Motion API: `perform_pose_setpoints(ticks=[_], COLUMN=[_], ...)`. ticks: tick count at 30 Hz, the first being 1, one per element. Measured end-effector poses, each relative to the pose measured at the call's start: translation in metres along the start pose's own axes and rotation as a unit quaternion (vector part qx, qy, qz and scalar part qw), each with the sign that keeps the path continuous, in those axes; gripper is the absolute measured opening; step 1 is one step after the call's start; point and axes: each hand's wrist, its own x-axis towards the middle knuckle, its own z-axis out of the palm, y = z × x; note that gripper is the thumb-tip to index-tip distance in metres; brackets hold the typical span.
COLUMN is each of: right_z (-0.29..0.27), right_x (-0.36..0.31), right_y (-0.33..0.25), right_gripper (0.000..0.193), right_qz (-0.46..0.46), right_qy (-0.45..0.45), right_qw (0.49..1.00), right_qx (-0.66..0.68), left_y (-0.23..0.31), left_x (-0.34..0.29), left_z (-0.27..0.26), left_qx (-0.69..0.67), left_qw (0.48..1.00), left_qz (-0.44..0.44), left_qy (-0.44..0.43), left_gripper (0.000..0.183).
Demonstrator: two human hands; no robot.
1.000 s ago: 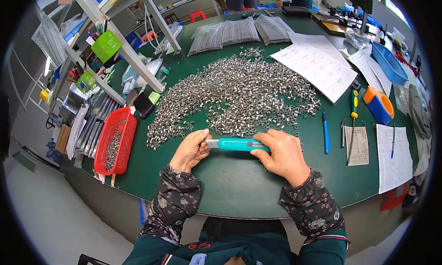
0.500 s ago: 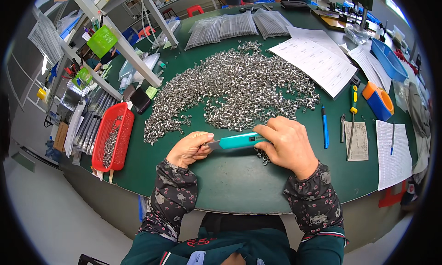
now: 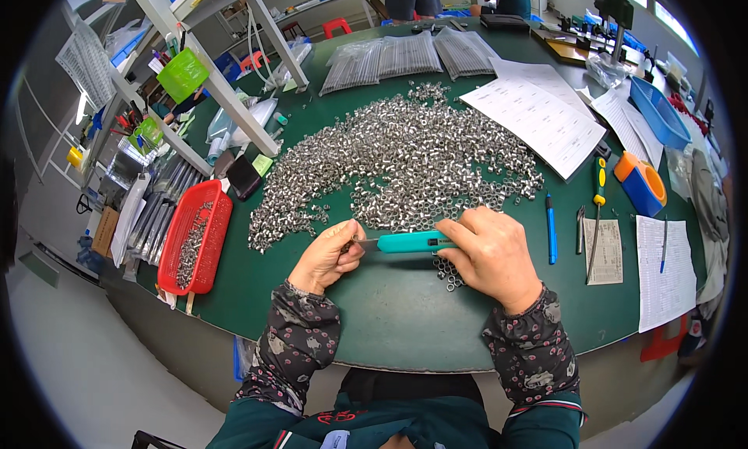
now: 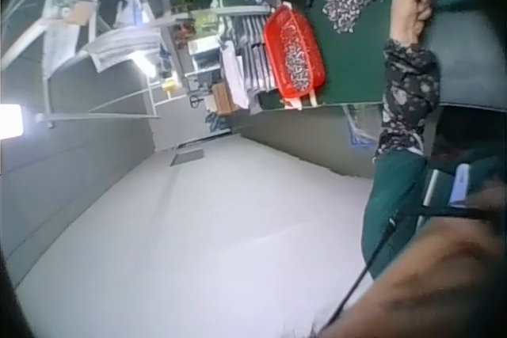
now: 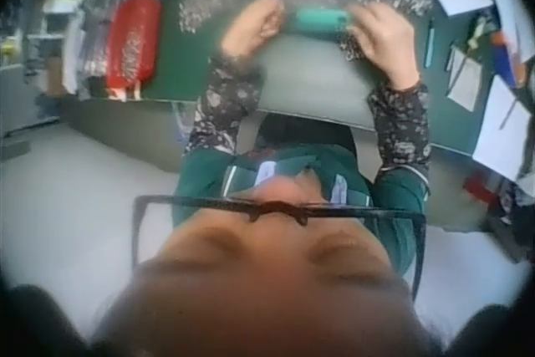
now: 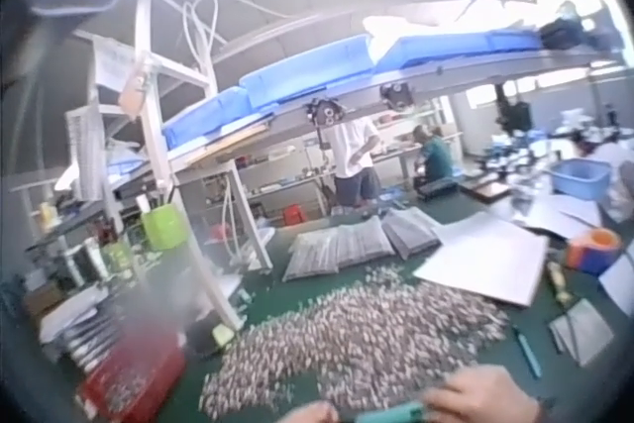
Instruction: Inspecting and deburring small metal parts using a utility knife.
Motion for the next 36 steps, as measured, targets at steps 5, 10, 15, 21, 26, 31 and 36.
perform_pose_setpoints(ticks=[5,10,15,21,26,31,36], right_z=[0.007,0.020,0.024,0.026,0.024,0.027,0.025], right_x=[-0.007,-0.011,-0.011,-0.013,-0.011,-0.014,-0.013], right_y=[-0.002,-0.003,-0.006,-0.006,-0.006,-0.007,-0.009], right_gripper=[0.026,0.025,0.026,0.026,0.024,0.023,0.023], right_qz=[0.096,0.170,0.234,0.247,0.253,0.208,0.200], right_qy=[-0.010,-0.033,-0.082,-0.108,-0.130,-0.077,-0.080], right_qw=[0.993,0.972,0.947,0.937,0.932,0.961,0.968], right_qx=[0.061,0.162,0.204,0.221,0.223,0.166,0.132], left_y=[-0.001,-0.002,-0.003,-0.004,-0.006,-0.004,-0.002], left_x=[0.004,0.005,0.008,0.008,0.008,0.006,0.003], left_z=[-0.002,-0.003,-0.003,-0.002,-0.005,-0.006,-0.009], left_qx=[-0.055,-0.117,-0.120,-0.116,-0.094,-0.109,-0.117], left_qw=[0.994,0.983,0.979,0.978,0.981,0.983,0.986], left_qz=[0.087,0.142,0.163,0.172,0.172,0.145,0.119], left_qy=[-0.025,-0.006,-0.008,-0.026,-0.009,0.002,0.001], left_gripper=[0.016,0.008,0.007,0.007,0.007,0.008,0.008])
